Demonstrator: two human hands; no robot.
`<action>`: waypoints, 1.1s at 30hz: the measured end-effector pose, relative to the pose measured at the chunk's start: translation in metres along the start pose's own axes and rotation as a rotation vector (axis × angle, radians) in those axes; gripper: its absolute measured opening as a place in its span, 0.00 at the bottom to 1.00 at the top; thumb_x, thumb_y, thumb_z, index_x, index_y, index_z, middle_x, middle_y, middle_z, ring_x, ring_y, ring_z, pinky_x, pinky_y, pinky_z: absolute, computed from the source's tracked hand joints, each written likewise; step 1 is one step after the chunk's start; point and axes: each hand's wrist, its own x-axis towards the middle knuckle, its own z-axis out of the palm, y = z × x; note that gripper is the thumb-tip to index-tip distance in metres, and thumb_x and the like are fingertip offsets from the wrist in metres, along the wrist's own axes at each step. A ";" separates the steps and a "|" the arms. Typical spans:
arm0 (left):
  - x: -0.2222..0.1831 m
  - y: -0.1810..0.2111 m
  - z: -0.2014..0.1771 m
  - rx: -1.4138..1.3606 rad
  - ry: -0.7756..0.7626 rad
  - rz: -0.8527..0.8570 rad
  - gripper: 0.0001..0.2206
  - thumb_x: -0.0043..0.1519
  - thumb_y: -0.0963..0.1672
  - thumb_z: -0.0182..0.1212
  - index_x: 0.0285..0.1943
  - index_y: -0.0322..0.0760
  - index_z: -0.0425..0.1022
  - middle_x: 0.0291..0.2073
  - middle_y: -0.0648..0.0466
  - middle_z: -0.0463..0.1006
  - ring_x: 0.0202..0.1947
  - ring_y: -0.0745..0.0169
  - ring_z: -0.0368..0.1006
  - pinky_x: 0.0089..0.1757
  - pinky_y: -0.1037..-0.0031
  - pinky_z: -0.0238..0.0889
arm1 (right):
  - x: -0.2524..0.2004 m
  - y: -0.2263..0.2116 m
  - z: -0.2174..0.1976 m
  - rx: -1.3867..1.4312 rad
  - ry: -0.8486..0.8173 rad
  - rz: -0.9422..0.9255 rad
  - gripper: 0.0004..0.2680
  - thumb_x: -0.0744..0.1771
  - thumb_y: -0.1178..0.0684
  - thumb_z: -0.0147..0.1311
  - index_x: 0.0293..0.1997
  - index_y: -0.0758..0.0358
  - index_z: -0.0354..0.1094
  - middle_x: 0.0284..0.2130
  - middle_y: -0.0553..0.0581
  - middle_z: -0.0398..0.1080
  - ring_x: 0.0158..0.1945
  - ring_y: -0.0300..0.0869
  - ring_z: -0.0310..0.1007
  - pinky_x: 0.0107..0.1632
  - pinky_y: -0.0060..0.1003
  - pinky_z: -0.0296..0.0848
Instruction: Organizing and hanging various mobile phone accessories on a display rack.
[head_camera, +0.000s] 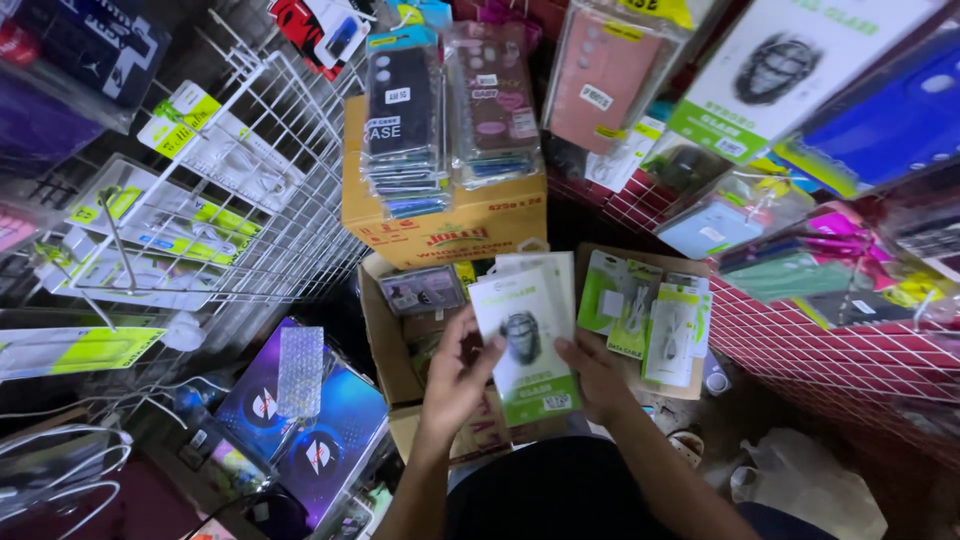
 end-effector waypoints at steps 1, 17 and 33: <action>-0.005 0.006 0.001 0.084 -0.020 -0.009 0.24 0.63 0.39 0.65 0.70 0.32 0.66 0.43 0.56 0.79 0.39 0.72 0.72 0.40 0.80 0.67 | -0.005 -0.008 0.000 0.019 0.032 0.000 0.15 0.69 0.53 0.51 0.63 0.66 0.65 0.46 0.58 0.76 0.46 0.44 0.78 0.47 0.42 0.79; -0.012 0.027 0.012 -0.229 0.218 -0.031 0.14 0.63 0.37 0.59 0.58 0.30 0.71 0.45 0.49 0.82 0.42 0.64 0.79 0.42 0.71 0.74 | -0.031 -0.025 -0.017 -0.001 0.012 -0.084 0.12 0.70 0.58 0.48 0.61 0.67 0.64 0.46 0.58 0.75 0.45 0.46 0.77 0.46 0.45 0.79; 0.001 0.032 0.018 -1.368 -0.565 -0.505 0.23 0.72 0.54 0.44 0.63 0.33 0.63 0.34 0.52 0.66 0.28 0.64 0.59 0.30 0.76 0.54 | -0.055 -0.037 -0.014 0.062 0.021 -0.186 0.13 0.69 0.58 0.49 0.61 0.68 0.66 0.45 0.59 0.77 0.45 0.44 0.78 0.46 0.41 0.78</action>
